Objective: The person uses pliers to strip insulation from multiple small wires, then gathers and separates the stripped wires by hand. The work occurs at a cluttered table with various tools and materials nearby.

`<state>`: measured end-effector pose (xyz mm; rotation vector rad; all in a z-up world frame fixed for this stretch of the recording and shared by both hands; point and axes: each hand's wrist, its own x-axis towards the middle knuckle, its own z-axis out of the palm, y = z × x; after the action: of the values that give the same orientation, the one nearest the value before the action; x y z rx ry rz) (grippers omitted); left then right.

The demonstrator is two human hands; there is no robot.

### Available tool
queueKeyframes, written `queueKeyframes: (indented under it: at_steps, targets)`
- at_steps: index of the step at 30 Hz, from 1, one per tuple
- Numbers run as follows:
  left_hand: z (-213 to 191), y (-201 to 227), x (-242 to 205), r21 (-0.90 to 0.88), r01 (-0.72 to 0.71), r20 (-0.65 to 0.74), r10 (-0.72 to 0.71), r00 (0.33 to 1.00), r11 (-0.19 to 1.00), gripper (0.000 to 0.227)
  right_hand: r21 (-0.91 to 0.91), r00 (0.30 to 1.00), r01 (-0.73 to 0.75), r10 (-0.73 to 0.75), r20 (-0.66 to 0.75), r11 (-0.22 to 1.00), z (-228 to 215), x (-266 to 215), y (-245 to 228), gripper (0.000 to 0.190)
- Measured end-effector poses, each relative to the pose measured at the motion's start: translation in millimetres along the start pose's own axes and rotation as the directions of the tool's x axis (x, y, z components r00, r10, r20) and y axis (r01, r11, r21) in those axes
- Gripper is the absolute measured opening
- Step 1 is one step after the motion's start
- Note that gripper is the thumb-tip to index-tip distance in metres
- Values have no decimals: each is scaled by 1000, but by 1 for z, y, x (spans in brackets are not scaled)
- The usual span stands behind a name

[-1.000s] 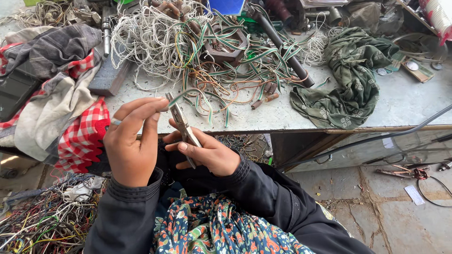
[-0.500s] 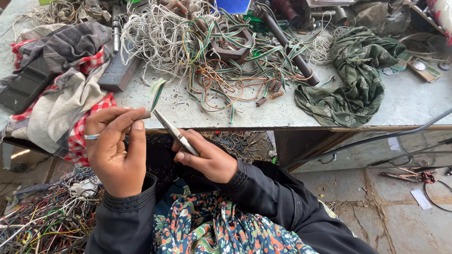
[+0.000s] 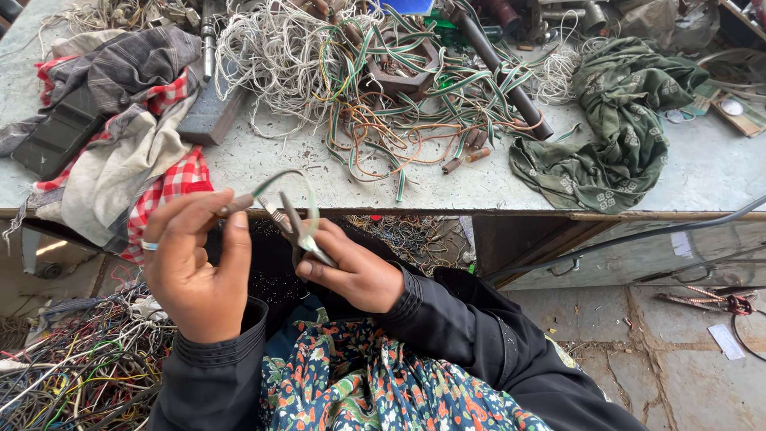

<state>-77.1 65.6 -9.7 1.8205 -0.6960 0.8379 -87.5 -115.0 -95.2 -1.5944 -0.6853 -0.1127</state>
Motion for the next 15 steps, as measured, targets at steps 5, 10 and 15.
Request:
queueKeyframes:
  at_steps: [5, 10, 15]
  targets:
    - [1, 13, 0, 211, -158, 133, 132, 982, 965, 23, -8, 999, 44, -44, -6, 999, 0, -1, 4, 53]
    - [5, 19, -3, 164, -138, 171, 110, 979, 977, 26, 135, 1000, 8, -6, -19, 991, -2, -1, 5, 47]
    - [11, 19, -8, 110, -111, 160, 93, 983, 988, 25, 329, 955, -292, 294, 47, 898, -1, -4, 4, 56]
